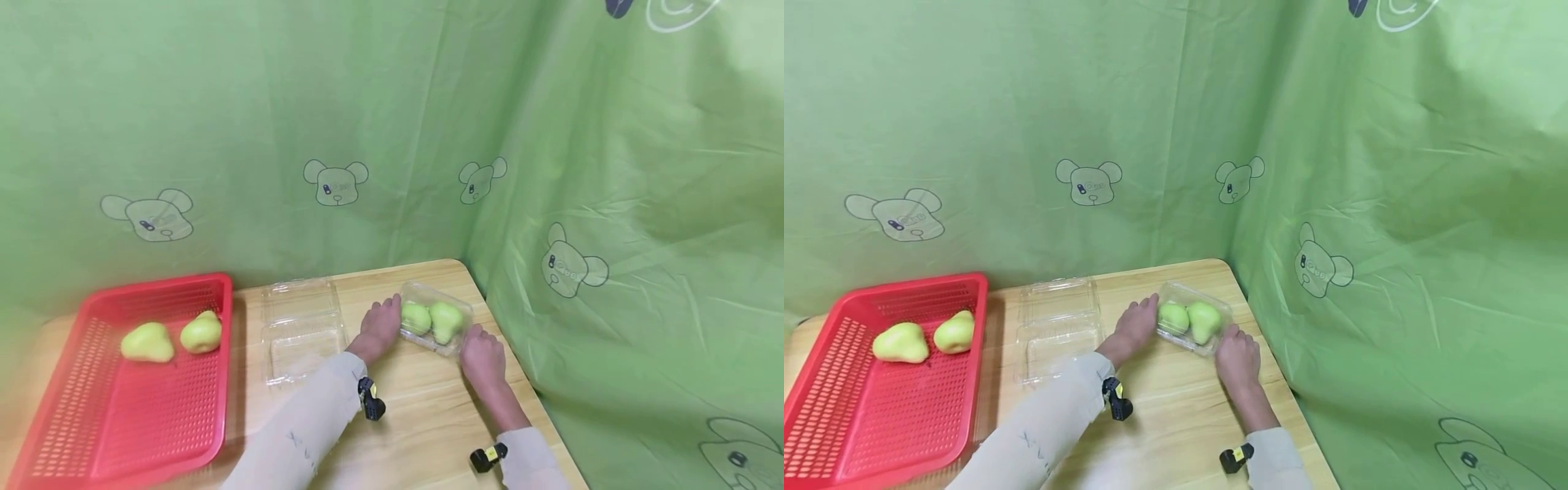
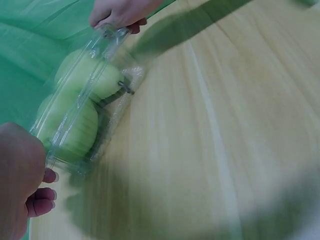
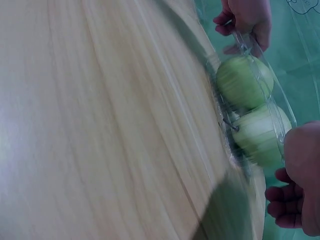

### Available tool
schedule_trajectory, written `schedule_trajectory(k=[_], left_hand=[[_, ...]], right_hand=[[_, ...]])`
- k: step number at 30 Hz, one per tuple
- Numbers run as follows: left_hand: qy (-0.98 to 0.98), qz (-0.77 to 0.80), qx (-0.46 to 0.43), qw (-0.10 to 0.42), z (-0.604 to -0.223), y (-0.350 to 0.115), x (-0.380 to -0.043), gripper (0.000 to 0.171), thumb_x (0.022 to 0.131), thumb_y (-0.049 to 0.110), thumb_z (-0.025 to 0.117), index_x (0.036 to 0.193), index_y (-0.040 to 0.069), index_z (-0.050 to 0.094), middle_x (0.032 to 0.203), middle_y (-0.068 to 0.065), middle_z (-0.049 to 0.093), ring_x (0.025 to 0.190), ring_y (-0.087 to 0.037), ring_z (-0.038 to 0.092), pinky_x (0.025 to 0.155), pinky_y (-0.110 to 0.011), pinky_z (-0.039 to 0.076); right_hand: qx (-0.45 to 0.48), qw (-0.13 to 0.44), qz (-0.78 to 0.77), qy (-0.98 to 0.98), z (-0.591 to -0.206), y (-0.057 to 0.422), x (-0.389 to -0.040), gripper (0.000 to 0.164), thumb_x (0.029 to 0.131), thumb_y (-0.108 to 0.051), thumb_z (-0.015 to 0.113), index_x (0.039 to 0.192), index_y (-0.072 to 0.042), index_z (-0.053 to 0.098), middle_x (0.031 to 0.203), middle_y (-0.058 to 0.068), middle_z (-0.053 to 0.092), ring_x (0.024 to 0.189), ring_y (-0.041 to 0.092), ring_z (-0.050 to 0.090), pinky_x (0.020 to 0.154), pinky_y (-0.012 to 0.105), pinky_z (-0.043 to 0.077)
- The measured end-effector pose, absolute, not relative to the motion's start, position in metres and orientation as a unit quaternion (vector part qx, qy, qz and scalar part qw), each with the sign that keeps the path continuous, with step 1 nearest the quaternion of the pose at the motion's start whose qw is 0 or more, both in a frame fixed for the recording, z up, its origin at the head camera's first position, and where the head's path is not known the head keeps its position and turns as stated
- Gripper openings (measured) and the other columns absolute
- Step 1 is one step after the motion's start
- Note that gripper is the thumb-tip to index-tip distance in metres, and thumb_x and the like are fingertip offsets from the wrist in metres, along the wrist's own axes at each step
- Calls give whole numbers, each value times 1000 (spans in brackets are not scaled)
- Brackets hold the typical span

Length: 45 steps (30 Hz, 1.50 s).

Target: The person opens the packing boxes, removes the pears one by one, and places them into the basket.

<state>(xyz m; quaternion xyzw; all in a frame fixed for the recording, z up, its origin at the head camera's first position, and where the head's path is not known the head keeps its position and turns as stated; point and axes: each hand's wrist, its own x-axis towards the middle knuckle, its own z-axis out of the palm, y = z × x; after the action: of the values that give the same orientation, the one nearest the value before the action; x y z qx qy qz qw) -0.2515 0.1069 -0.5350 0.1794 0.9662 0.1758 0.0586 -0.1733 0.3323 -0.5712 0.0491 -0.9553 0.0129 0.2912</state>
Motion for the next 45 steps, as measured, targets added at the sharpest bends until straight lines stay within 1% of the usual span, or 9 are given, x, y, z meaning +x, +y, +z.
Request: schedule_trajectory(k=[3,7,14,19,22,27,33,40,45], left_hand=[[968,167,178,50,-537,107,-247,37,106,3,37,142,5,45,127,-13,67,107,-32,65,91,-41,62],[970,166,175,41,-537,105,-238,36,104,0,39,139,4,45,121,-13,67,102,-31,65,85,-40,62],[974,157,164,23,-539,99,-223,26,105,1,41,130,2,48,110,-12,69,90,-26,63,74,-34,60],[977,146,155,7,-544,97,-212,33,105,2,43,137,-5,47,111,-16,70,94,-27,67,77,-34,63],[977,147,155,-2,-545,95,-207,35,105,2,43,139,-8,47,112,-19,71,95,-28,68,79,-35,64],[976,155,155,-16,-545,92,-197,28,103,0,44,128,-8,52,103,-18,70,87,-28,67,74,-34,64],[979,123,158,-21,-549,91,-184,35,105,7,40,134,-11,50,107,-20,70,91,-29,68,78,-35,64],[977,92,175,-82,-553,85,-172,27,102,5,45,123,-11,54,91,-14,67,75,-23,61,64,-29,58],[970,104,181,-123,-559,79,-165,19,100,4,49,113,-9,56,80,-10,62,66,-20,55,57,-27,55]], right_hand=[[52,262,27,-963,-570,335,-174,19,94,2,50,76,5,53,57,17,53,49,32,51,43,47,50],[46,225,52,-972,-568,337,-175,22,98,1,45,77,3,50,58,14,50,50,31,50,45,48,50],[60,215,79,-972,-567,334,-173,25,102,-2,43,78,2,48,58,13,49,48,30,50,42,46,48],[65,191,103,-974,-567,335,-174,25,106,-5,46,81,0,49,60,11,50,49,29,49,41,42,46],[80,194,104,-972,-568,337,-176,25,106,-4,48,81,0,49,60,11,48,49,27,47,42,40,45],[113,207,107,-966,-568,340,-176,25,104,-2,50,79,-1,49,59,8,45,49,24,43,42,36,41],[134,203,108,-964,-570,344,-172,23,104,-2,50,80,0,53,59,6,45,51,21,41,45,30,39],[140,181,118,-966,-569,344,-171,23,106,-5,49,84,-1,54,61,5,47,54,21,43,48,31,39],[147,179,121,-965,-569,342,-171,19,105,-6,51,87,-2,55,63,4,48,56,22,44,52,36,43]])
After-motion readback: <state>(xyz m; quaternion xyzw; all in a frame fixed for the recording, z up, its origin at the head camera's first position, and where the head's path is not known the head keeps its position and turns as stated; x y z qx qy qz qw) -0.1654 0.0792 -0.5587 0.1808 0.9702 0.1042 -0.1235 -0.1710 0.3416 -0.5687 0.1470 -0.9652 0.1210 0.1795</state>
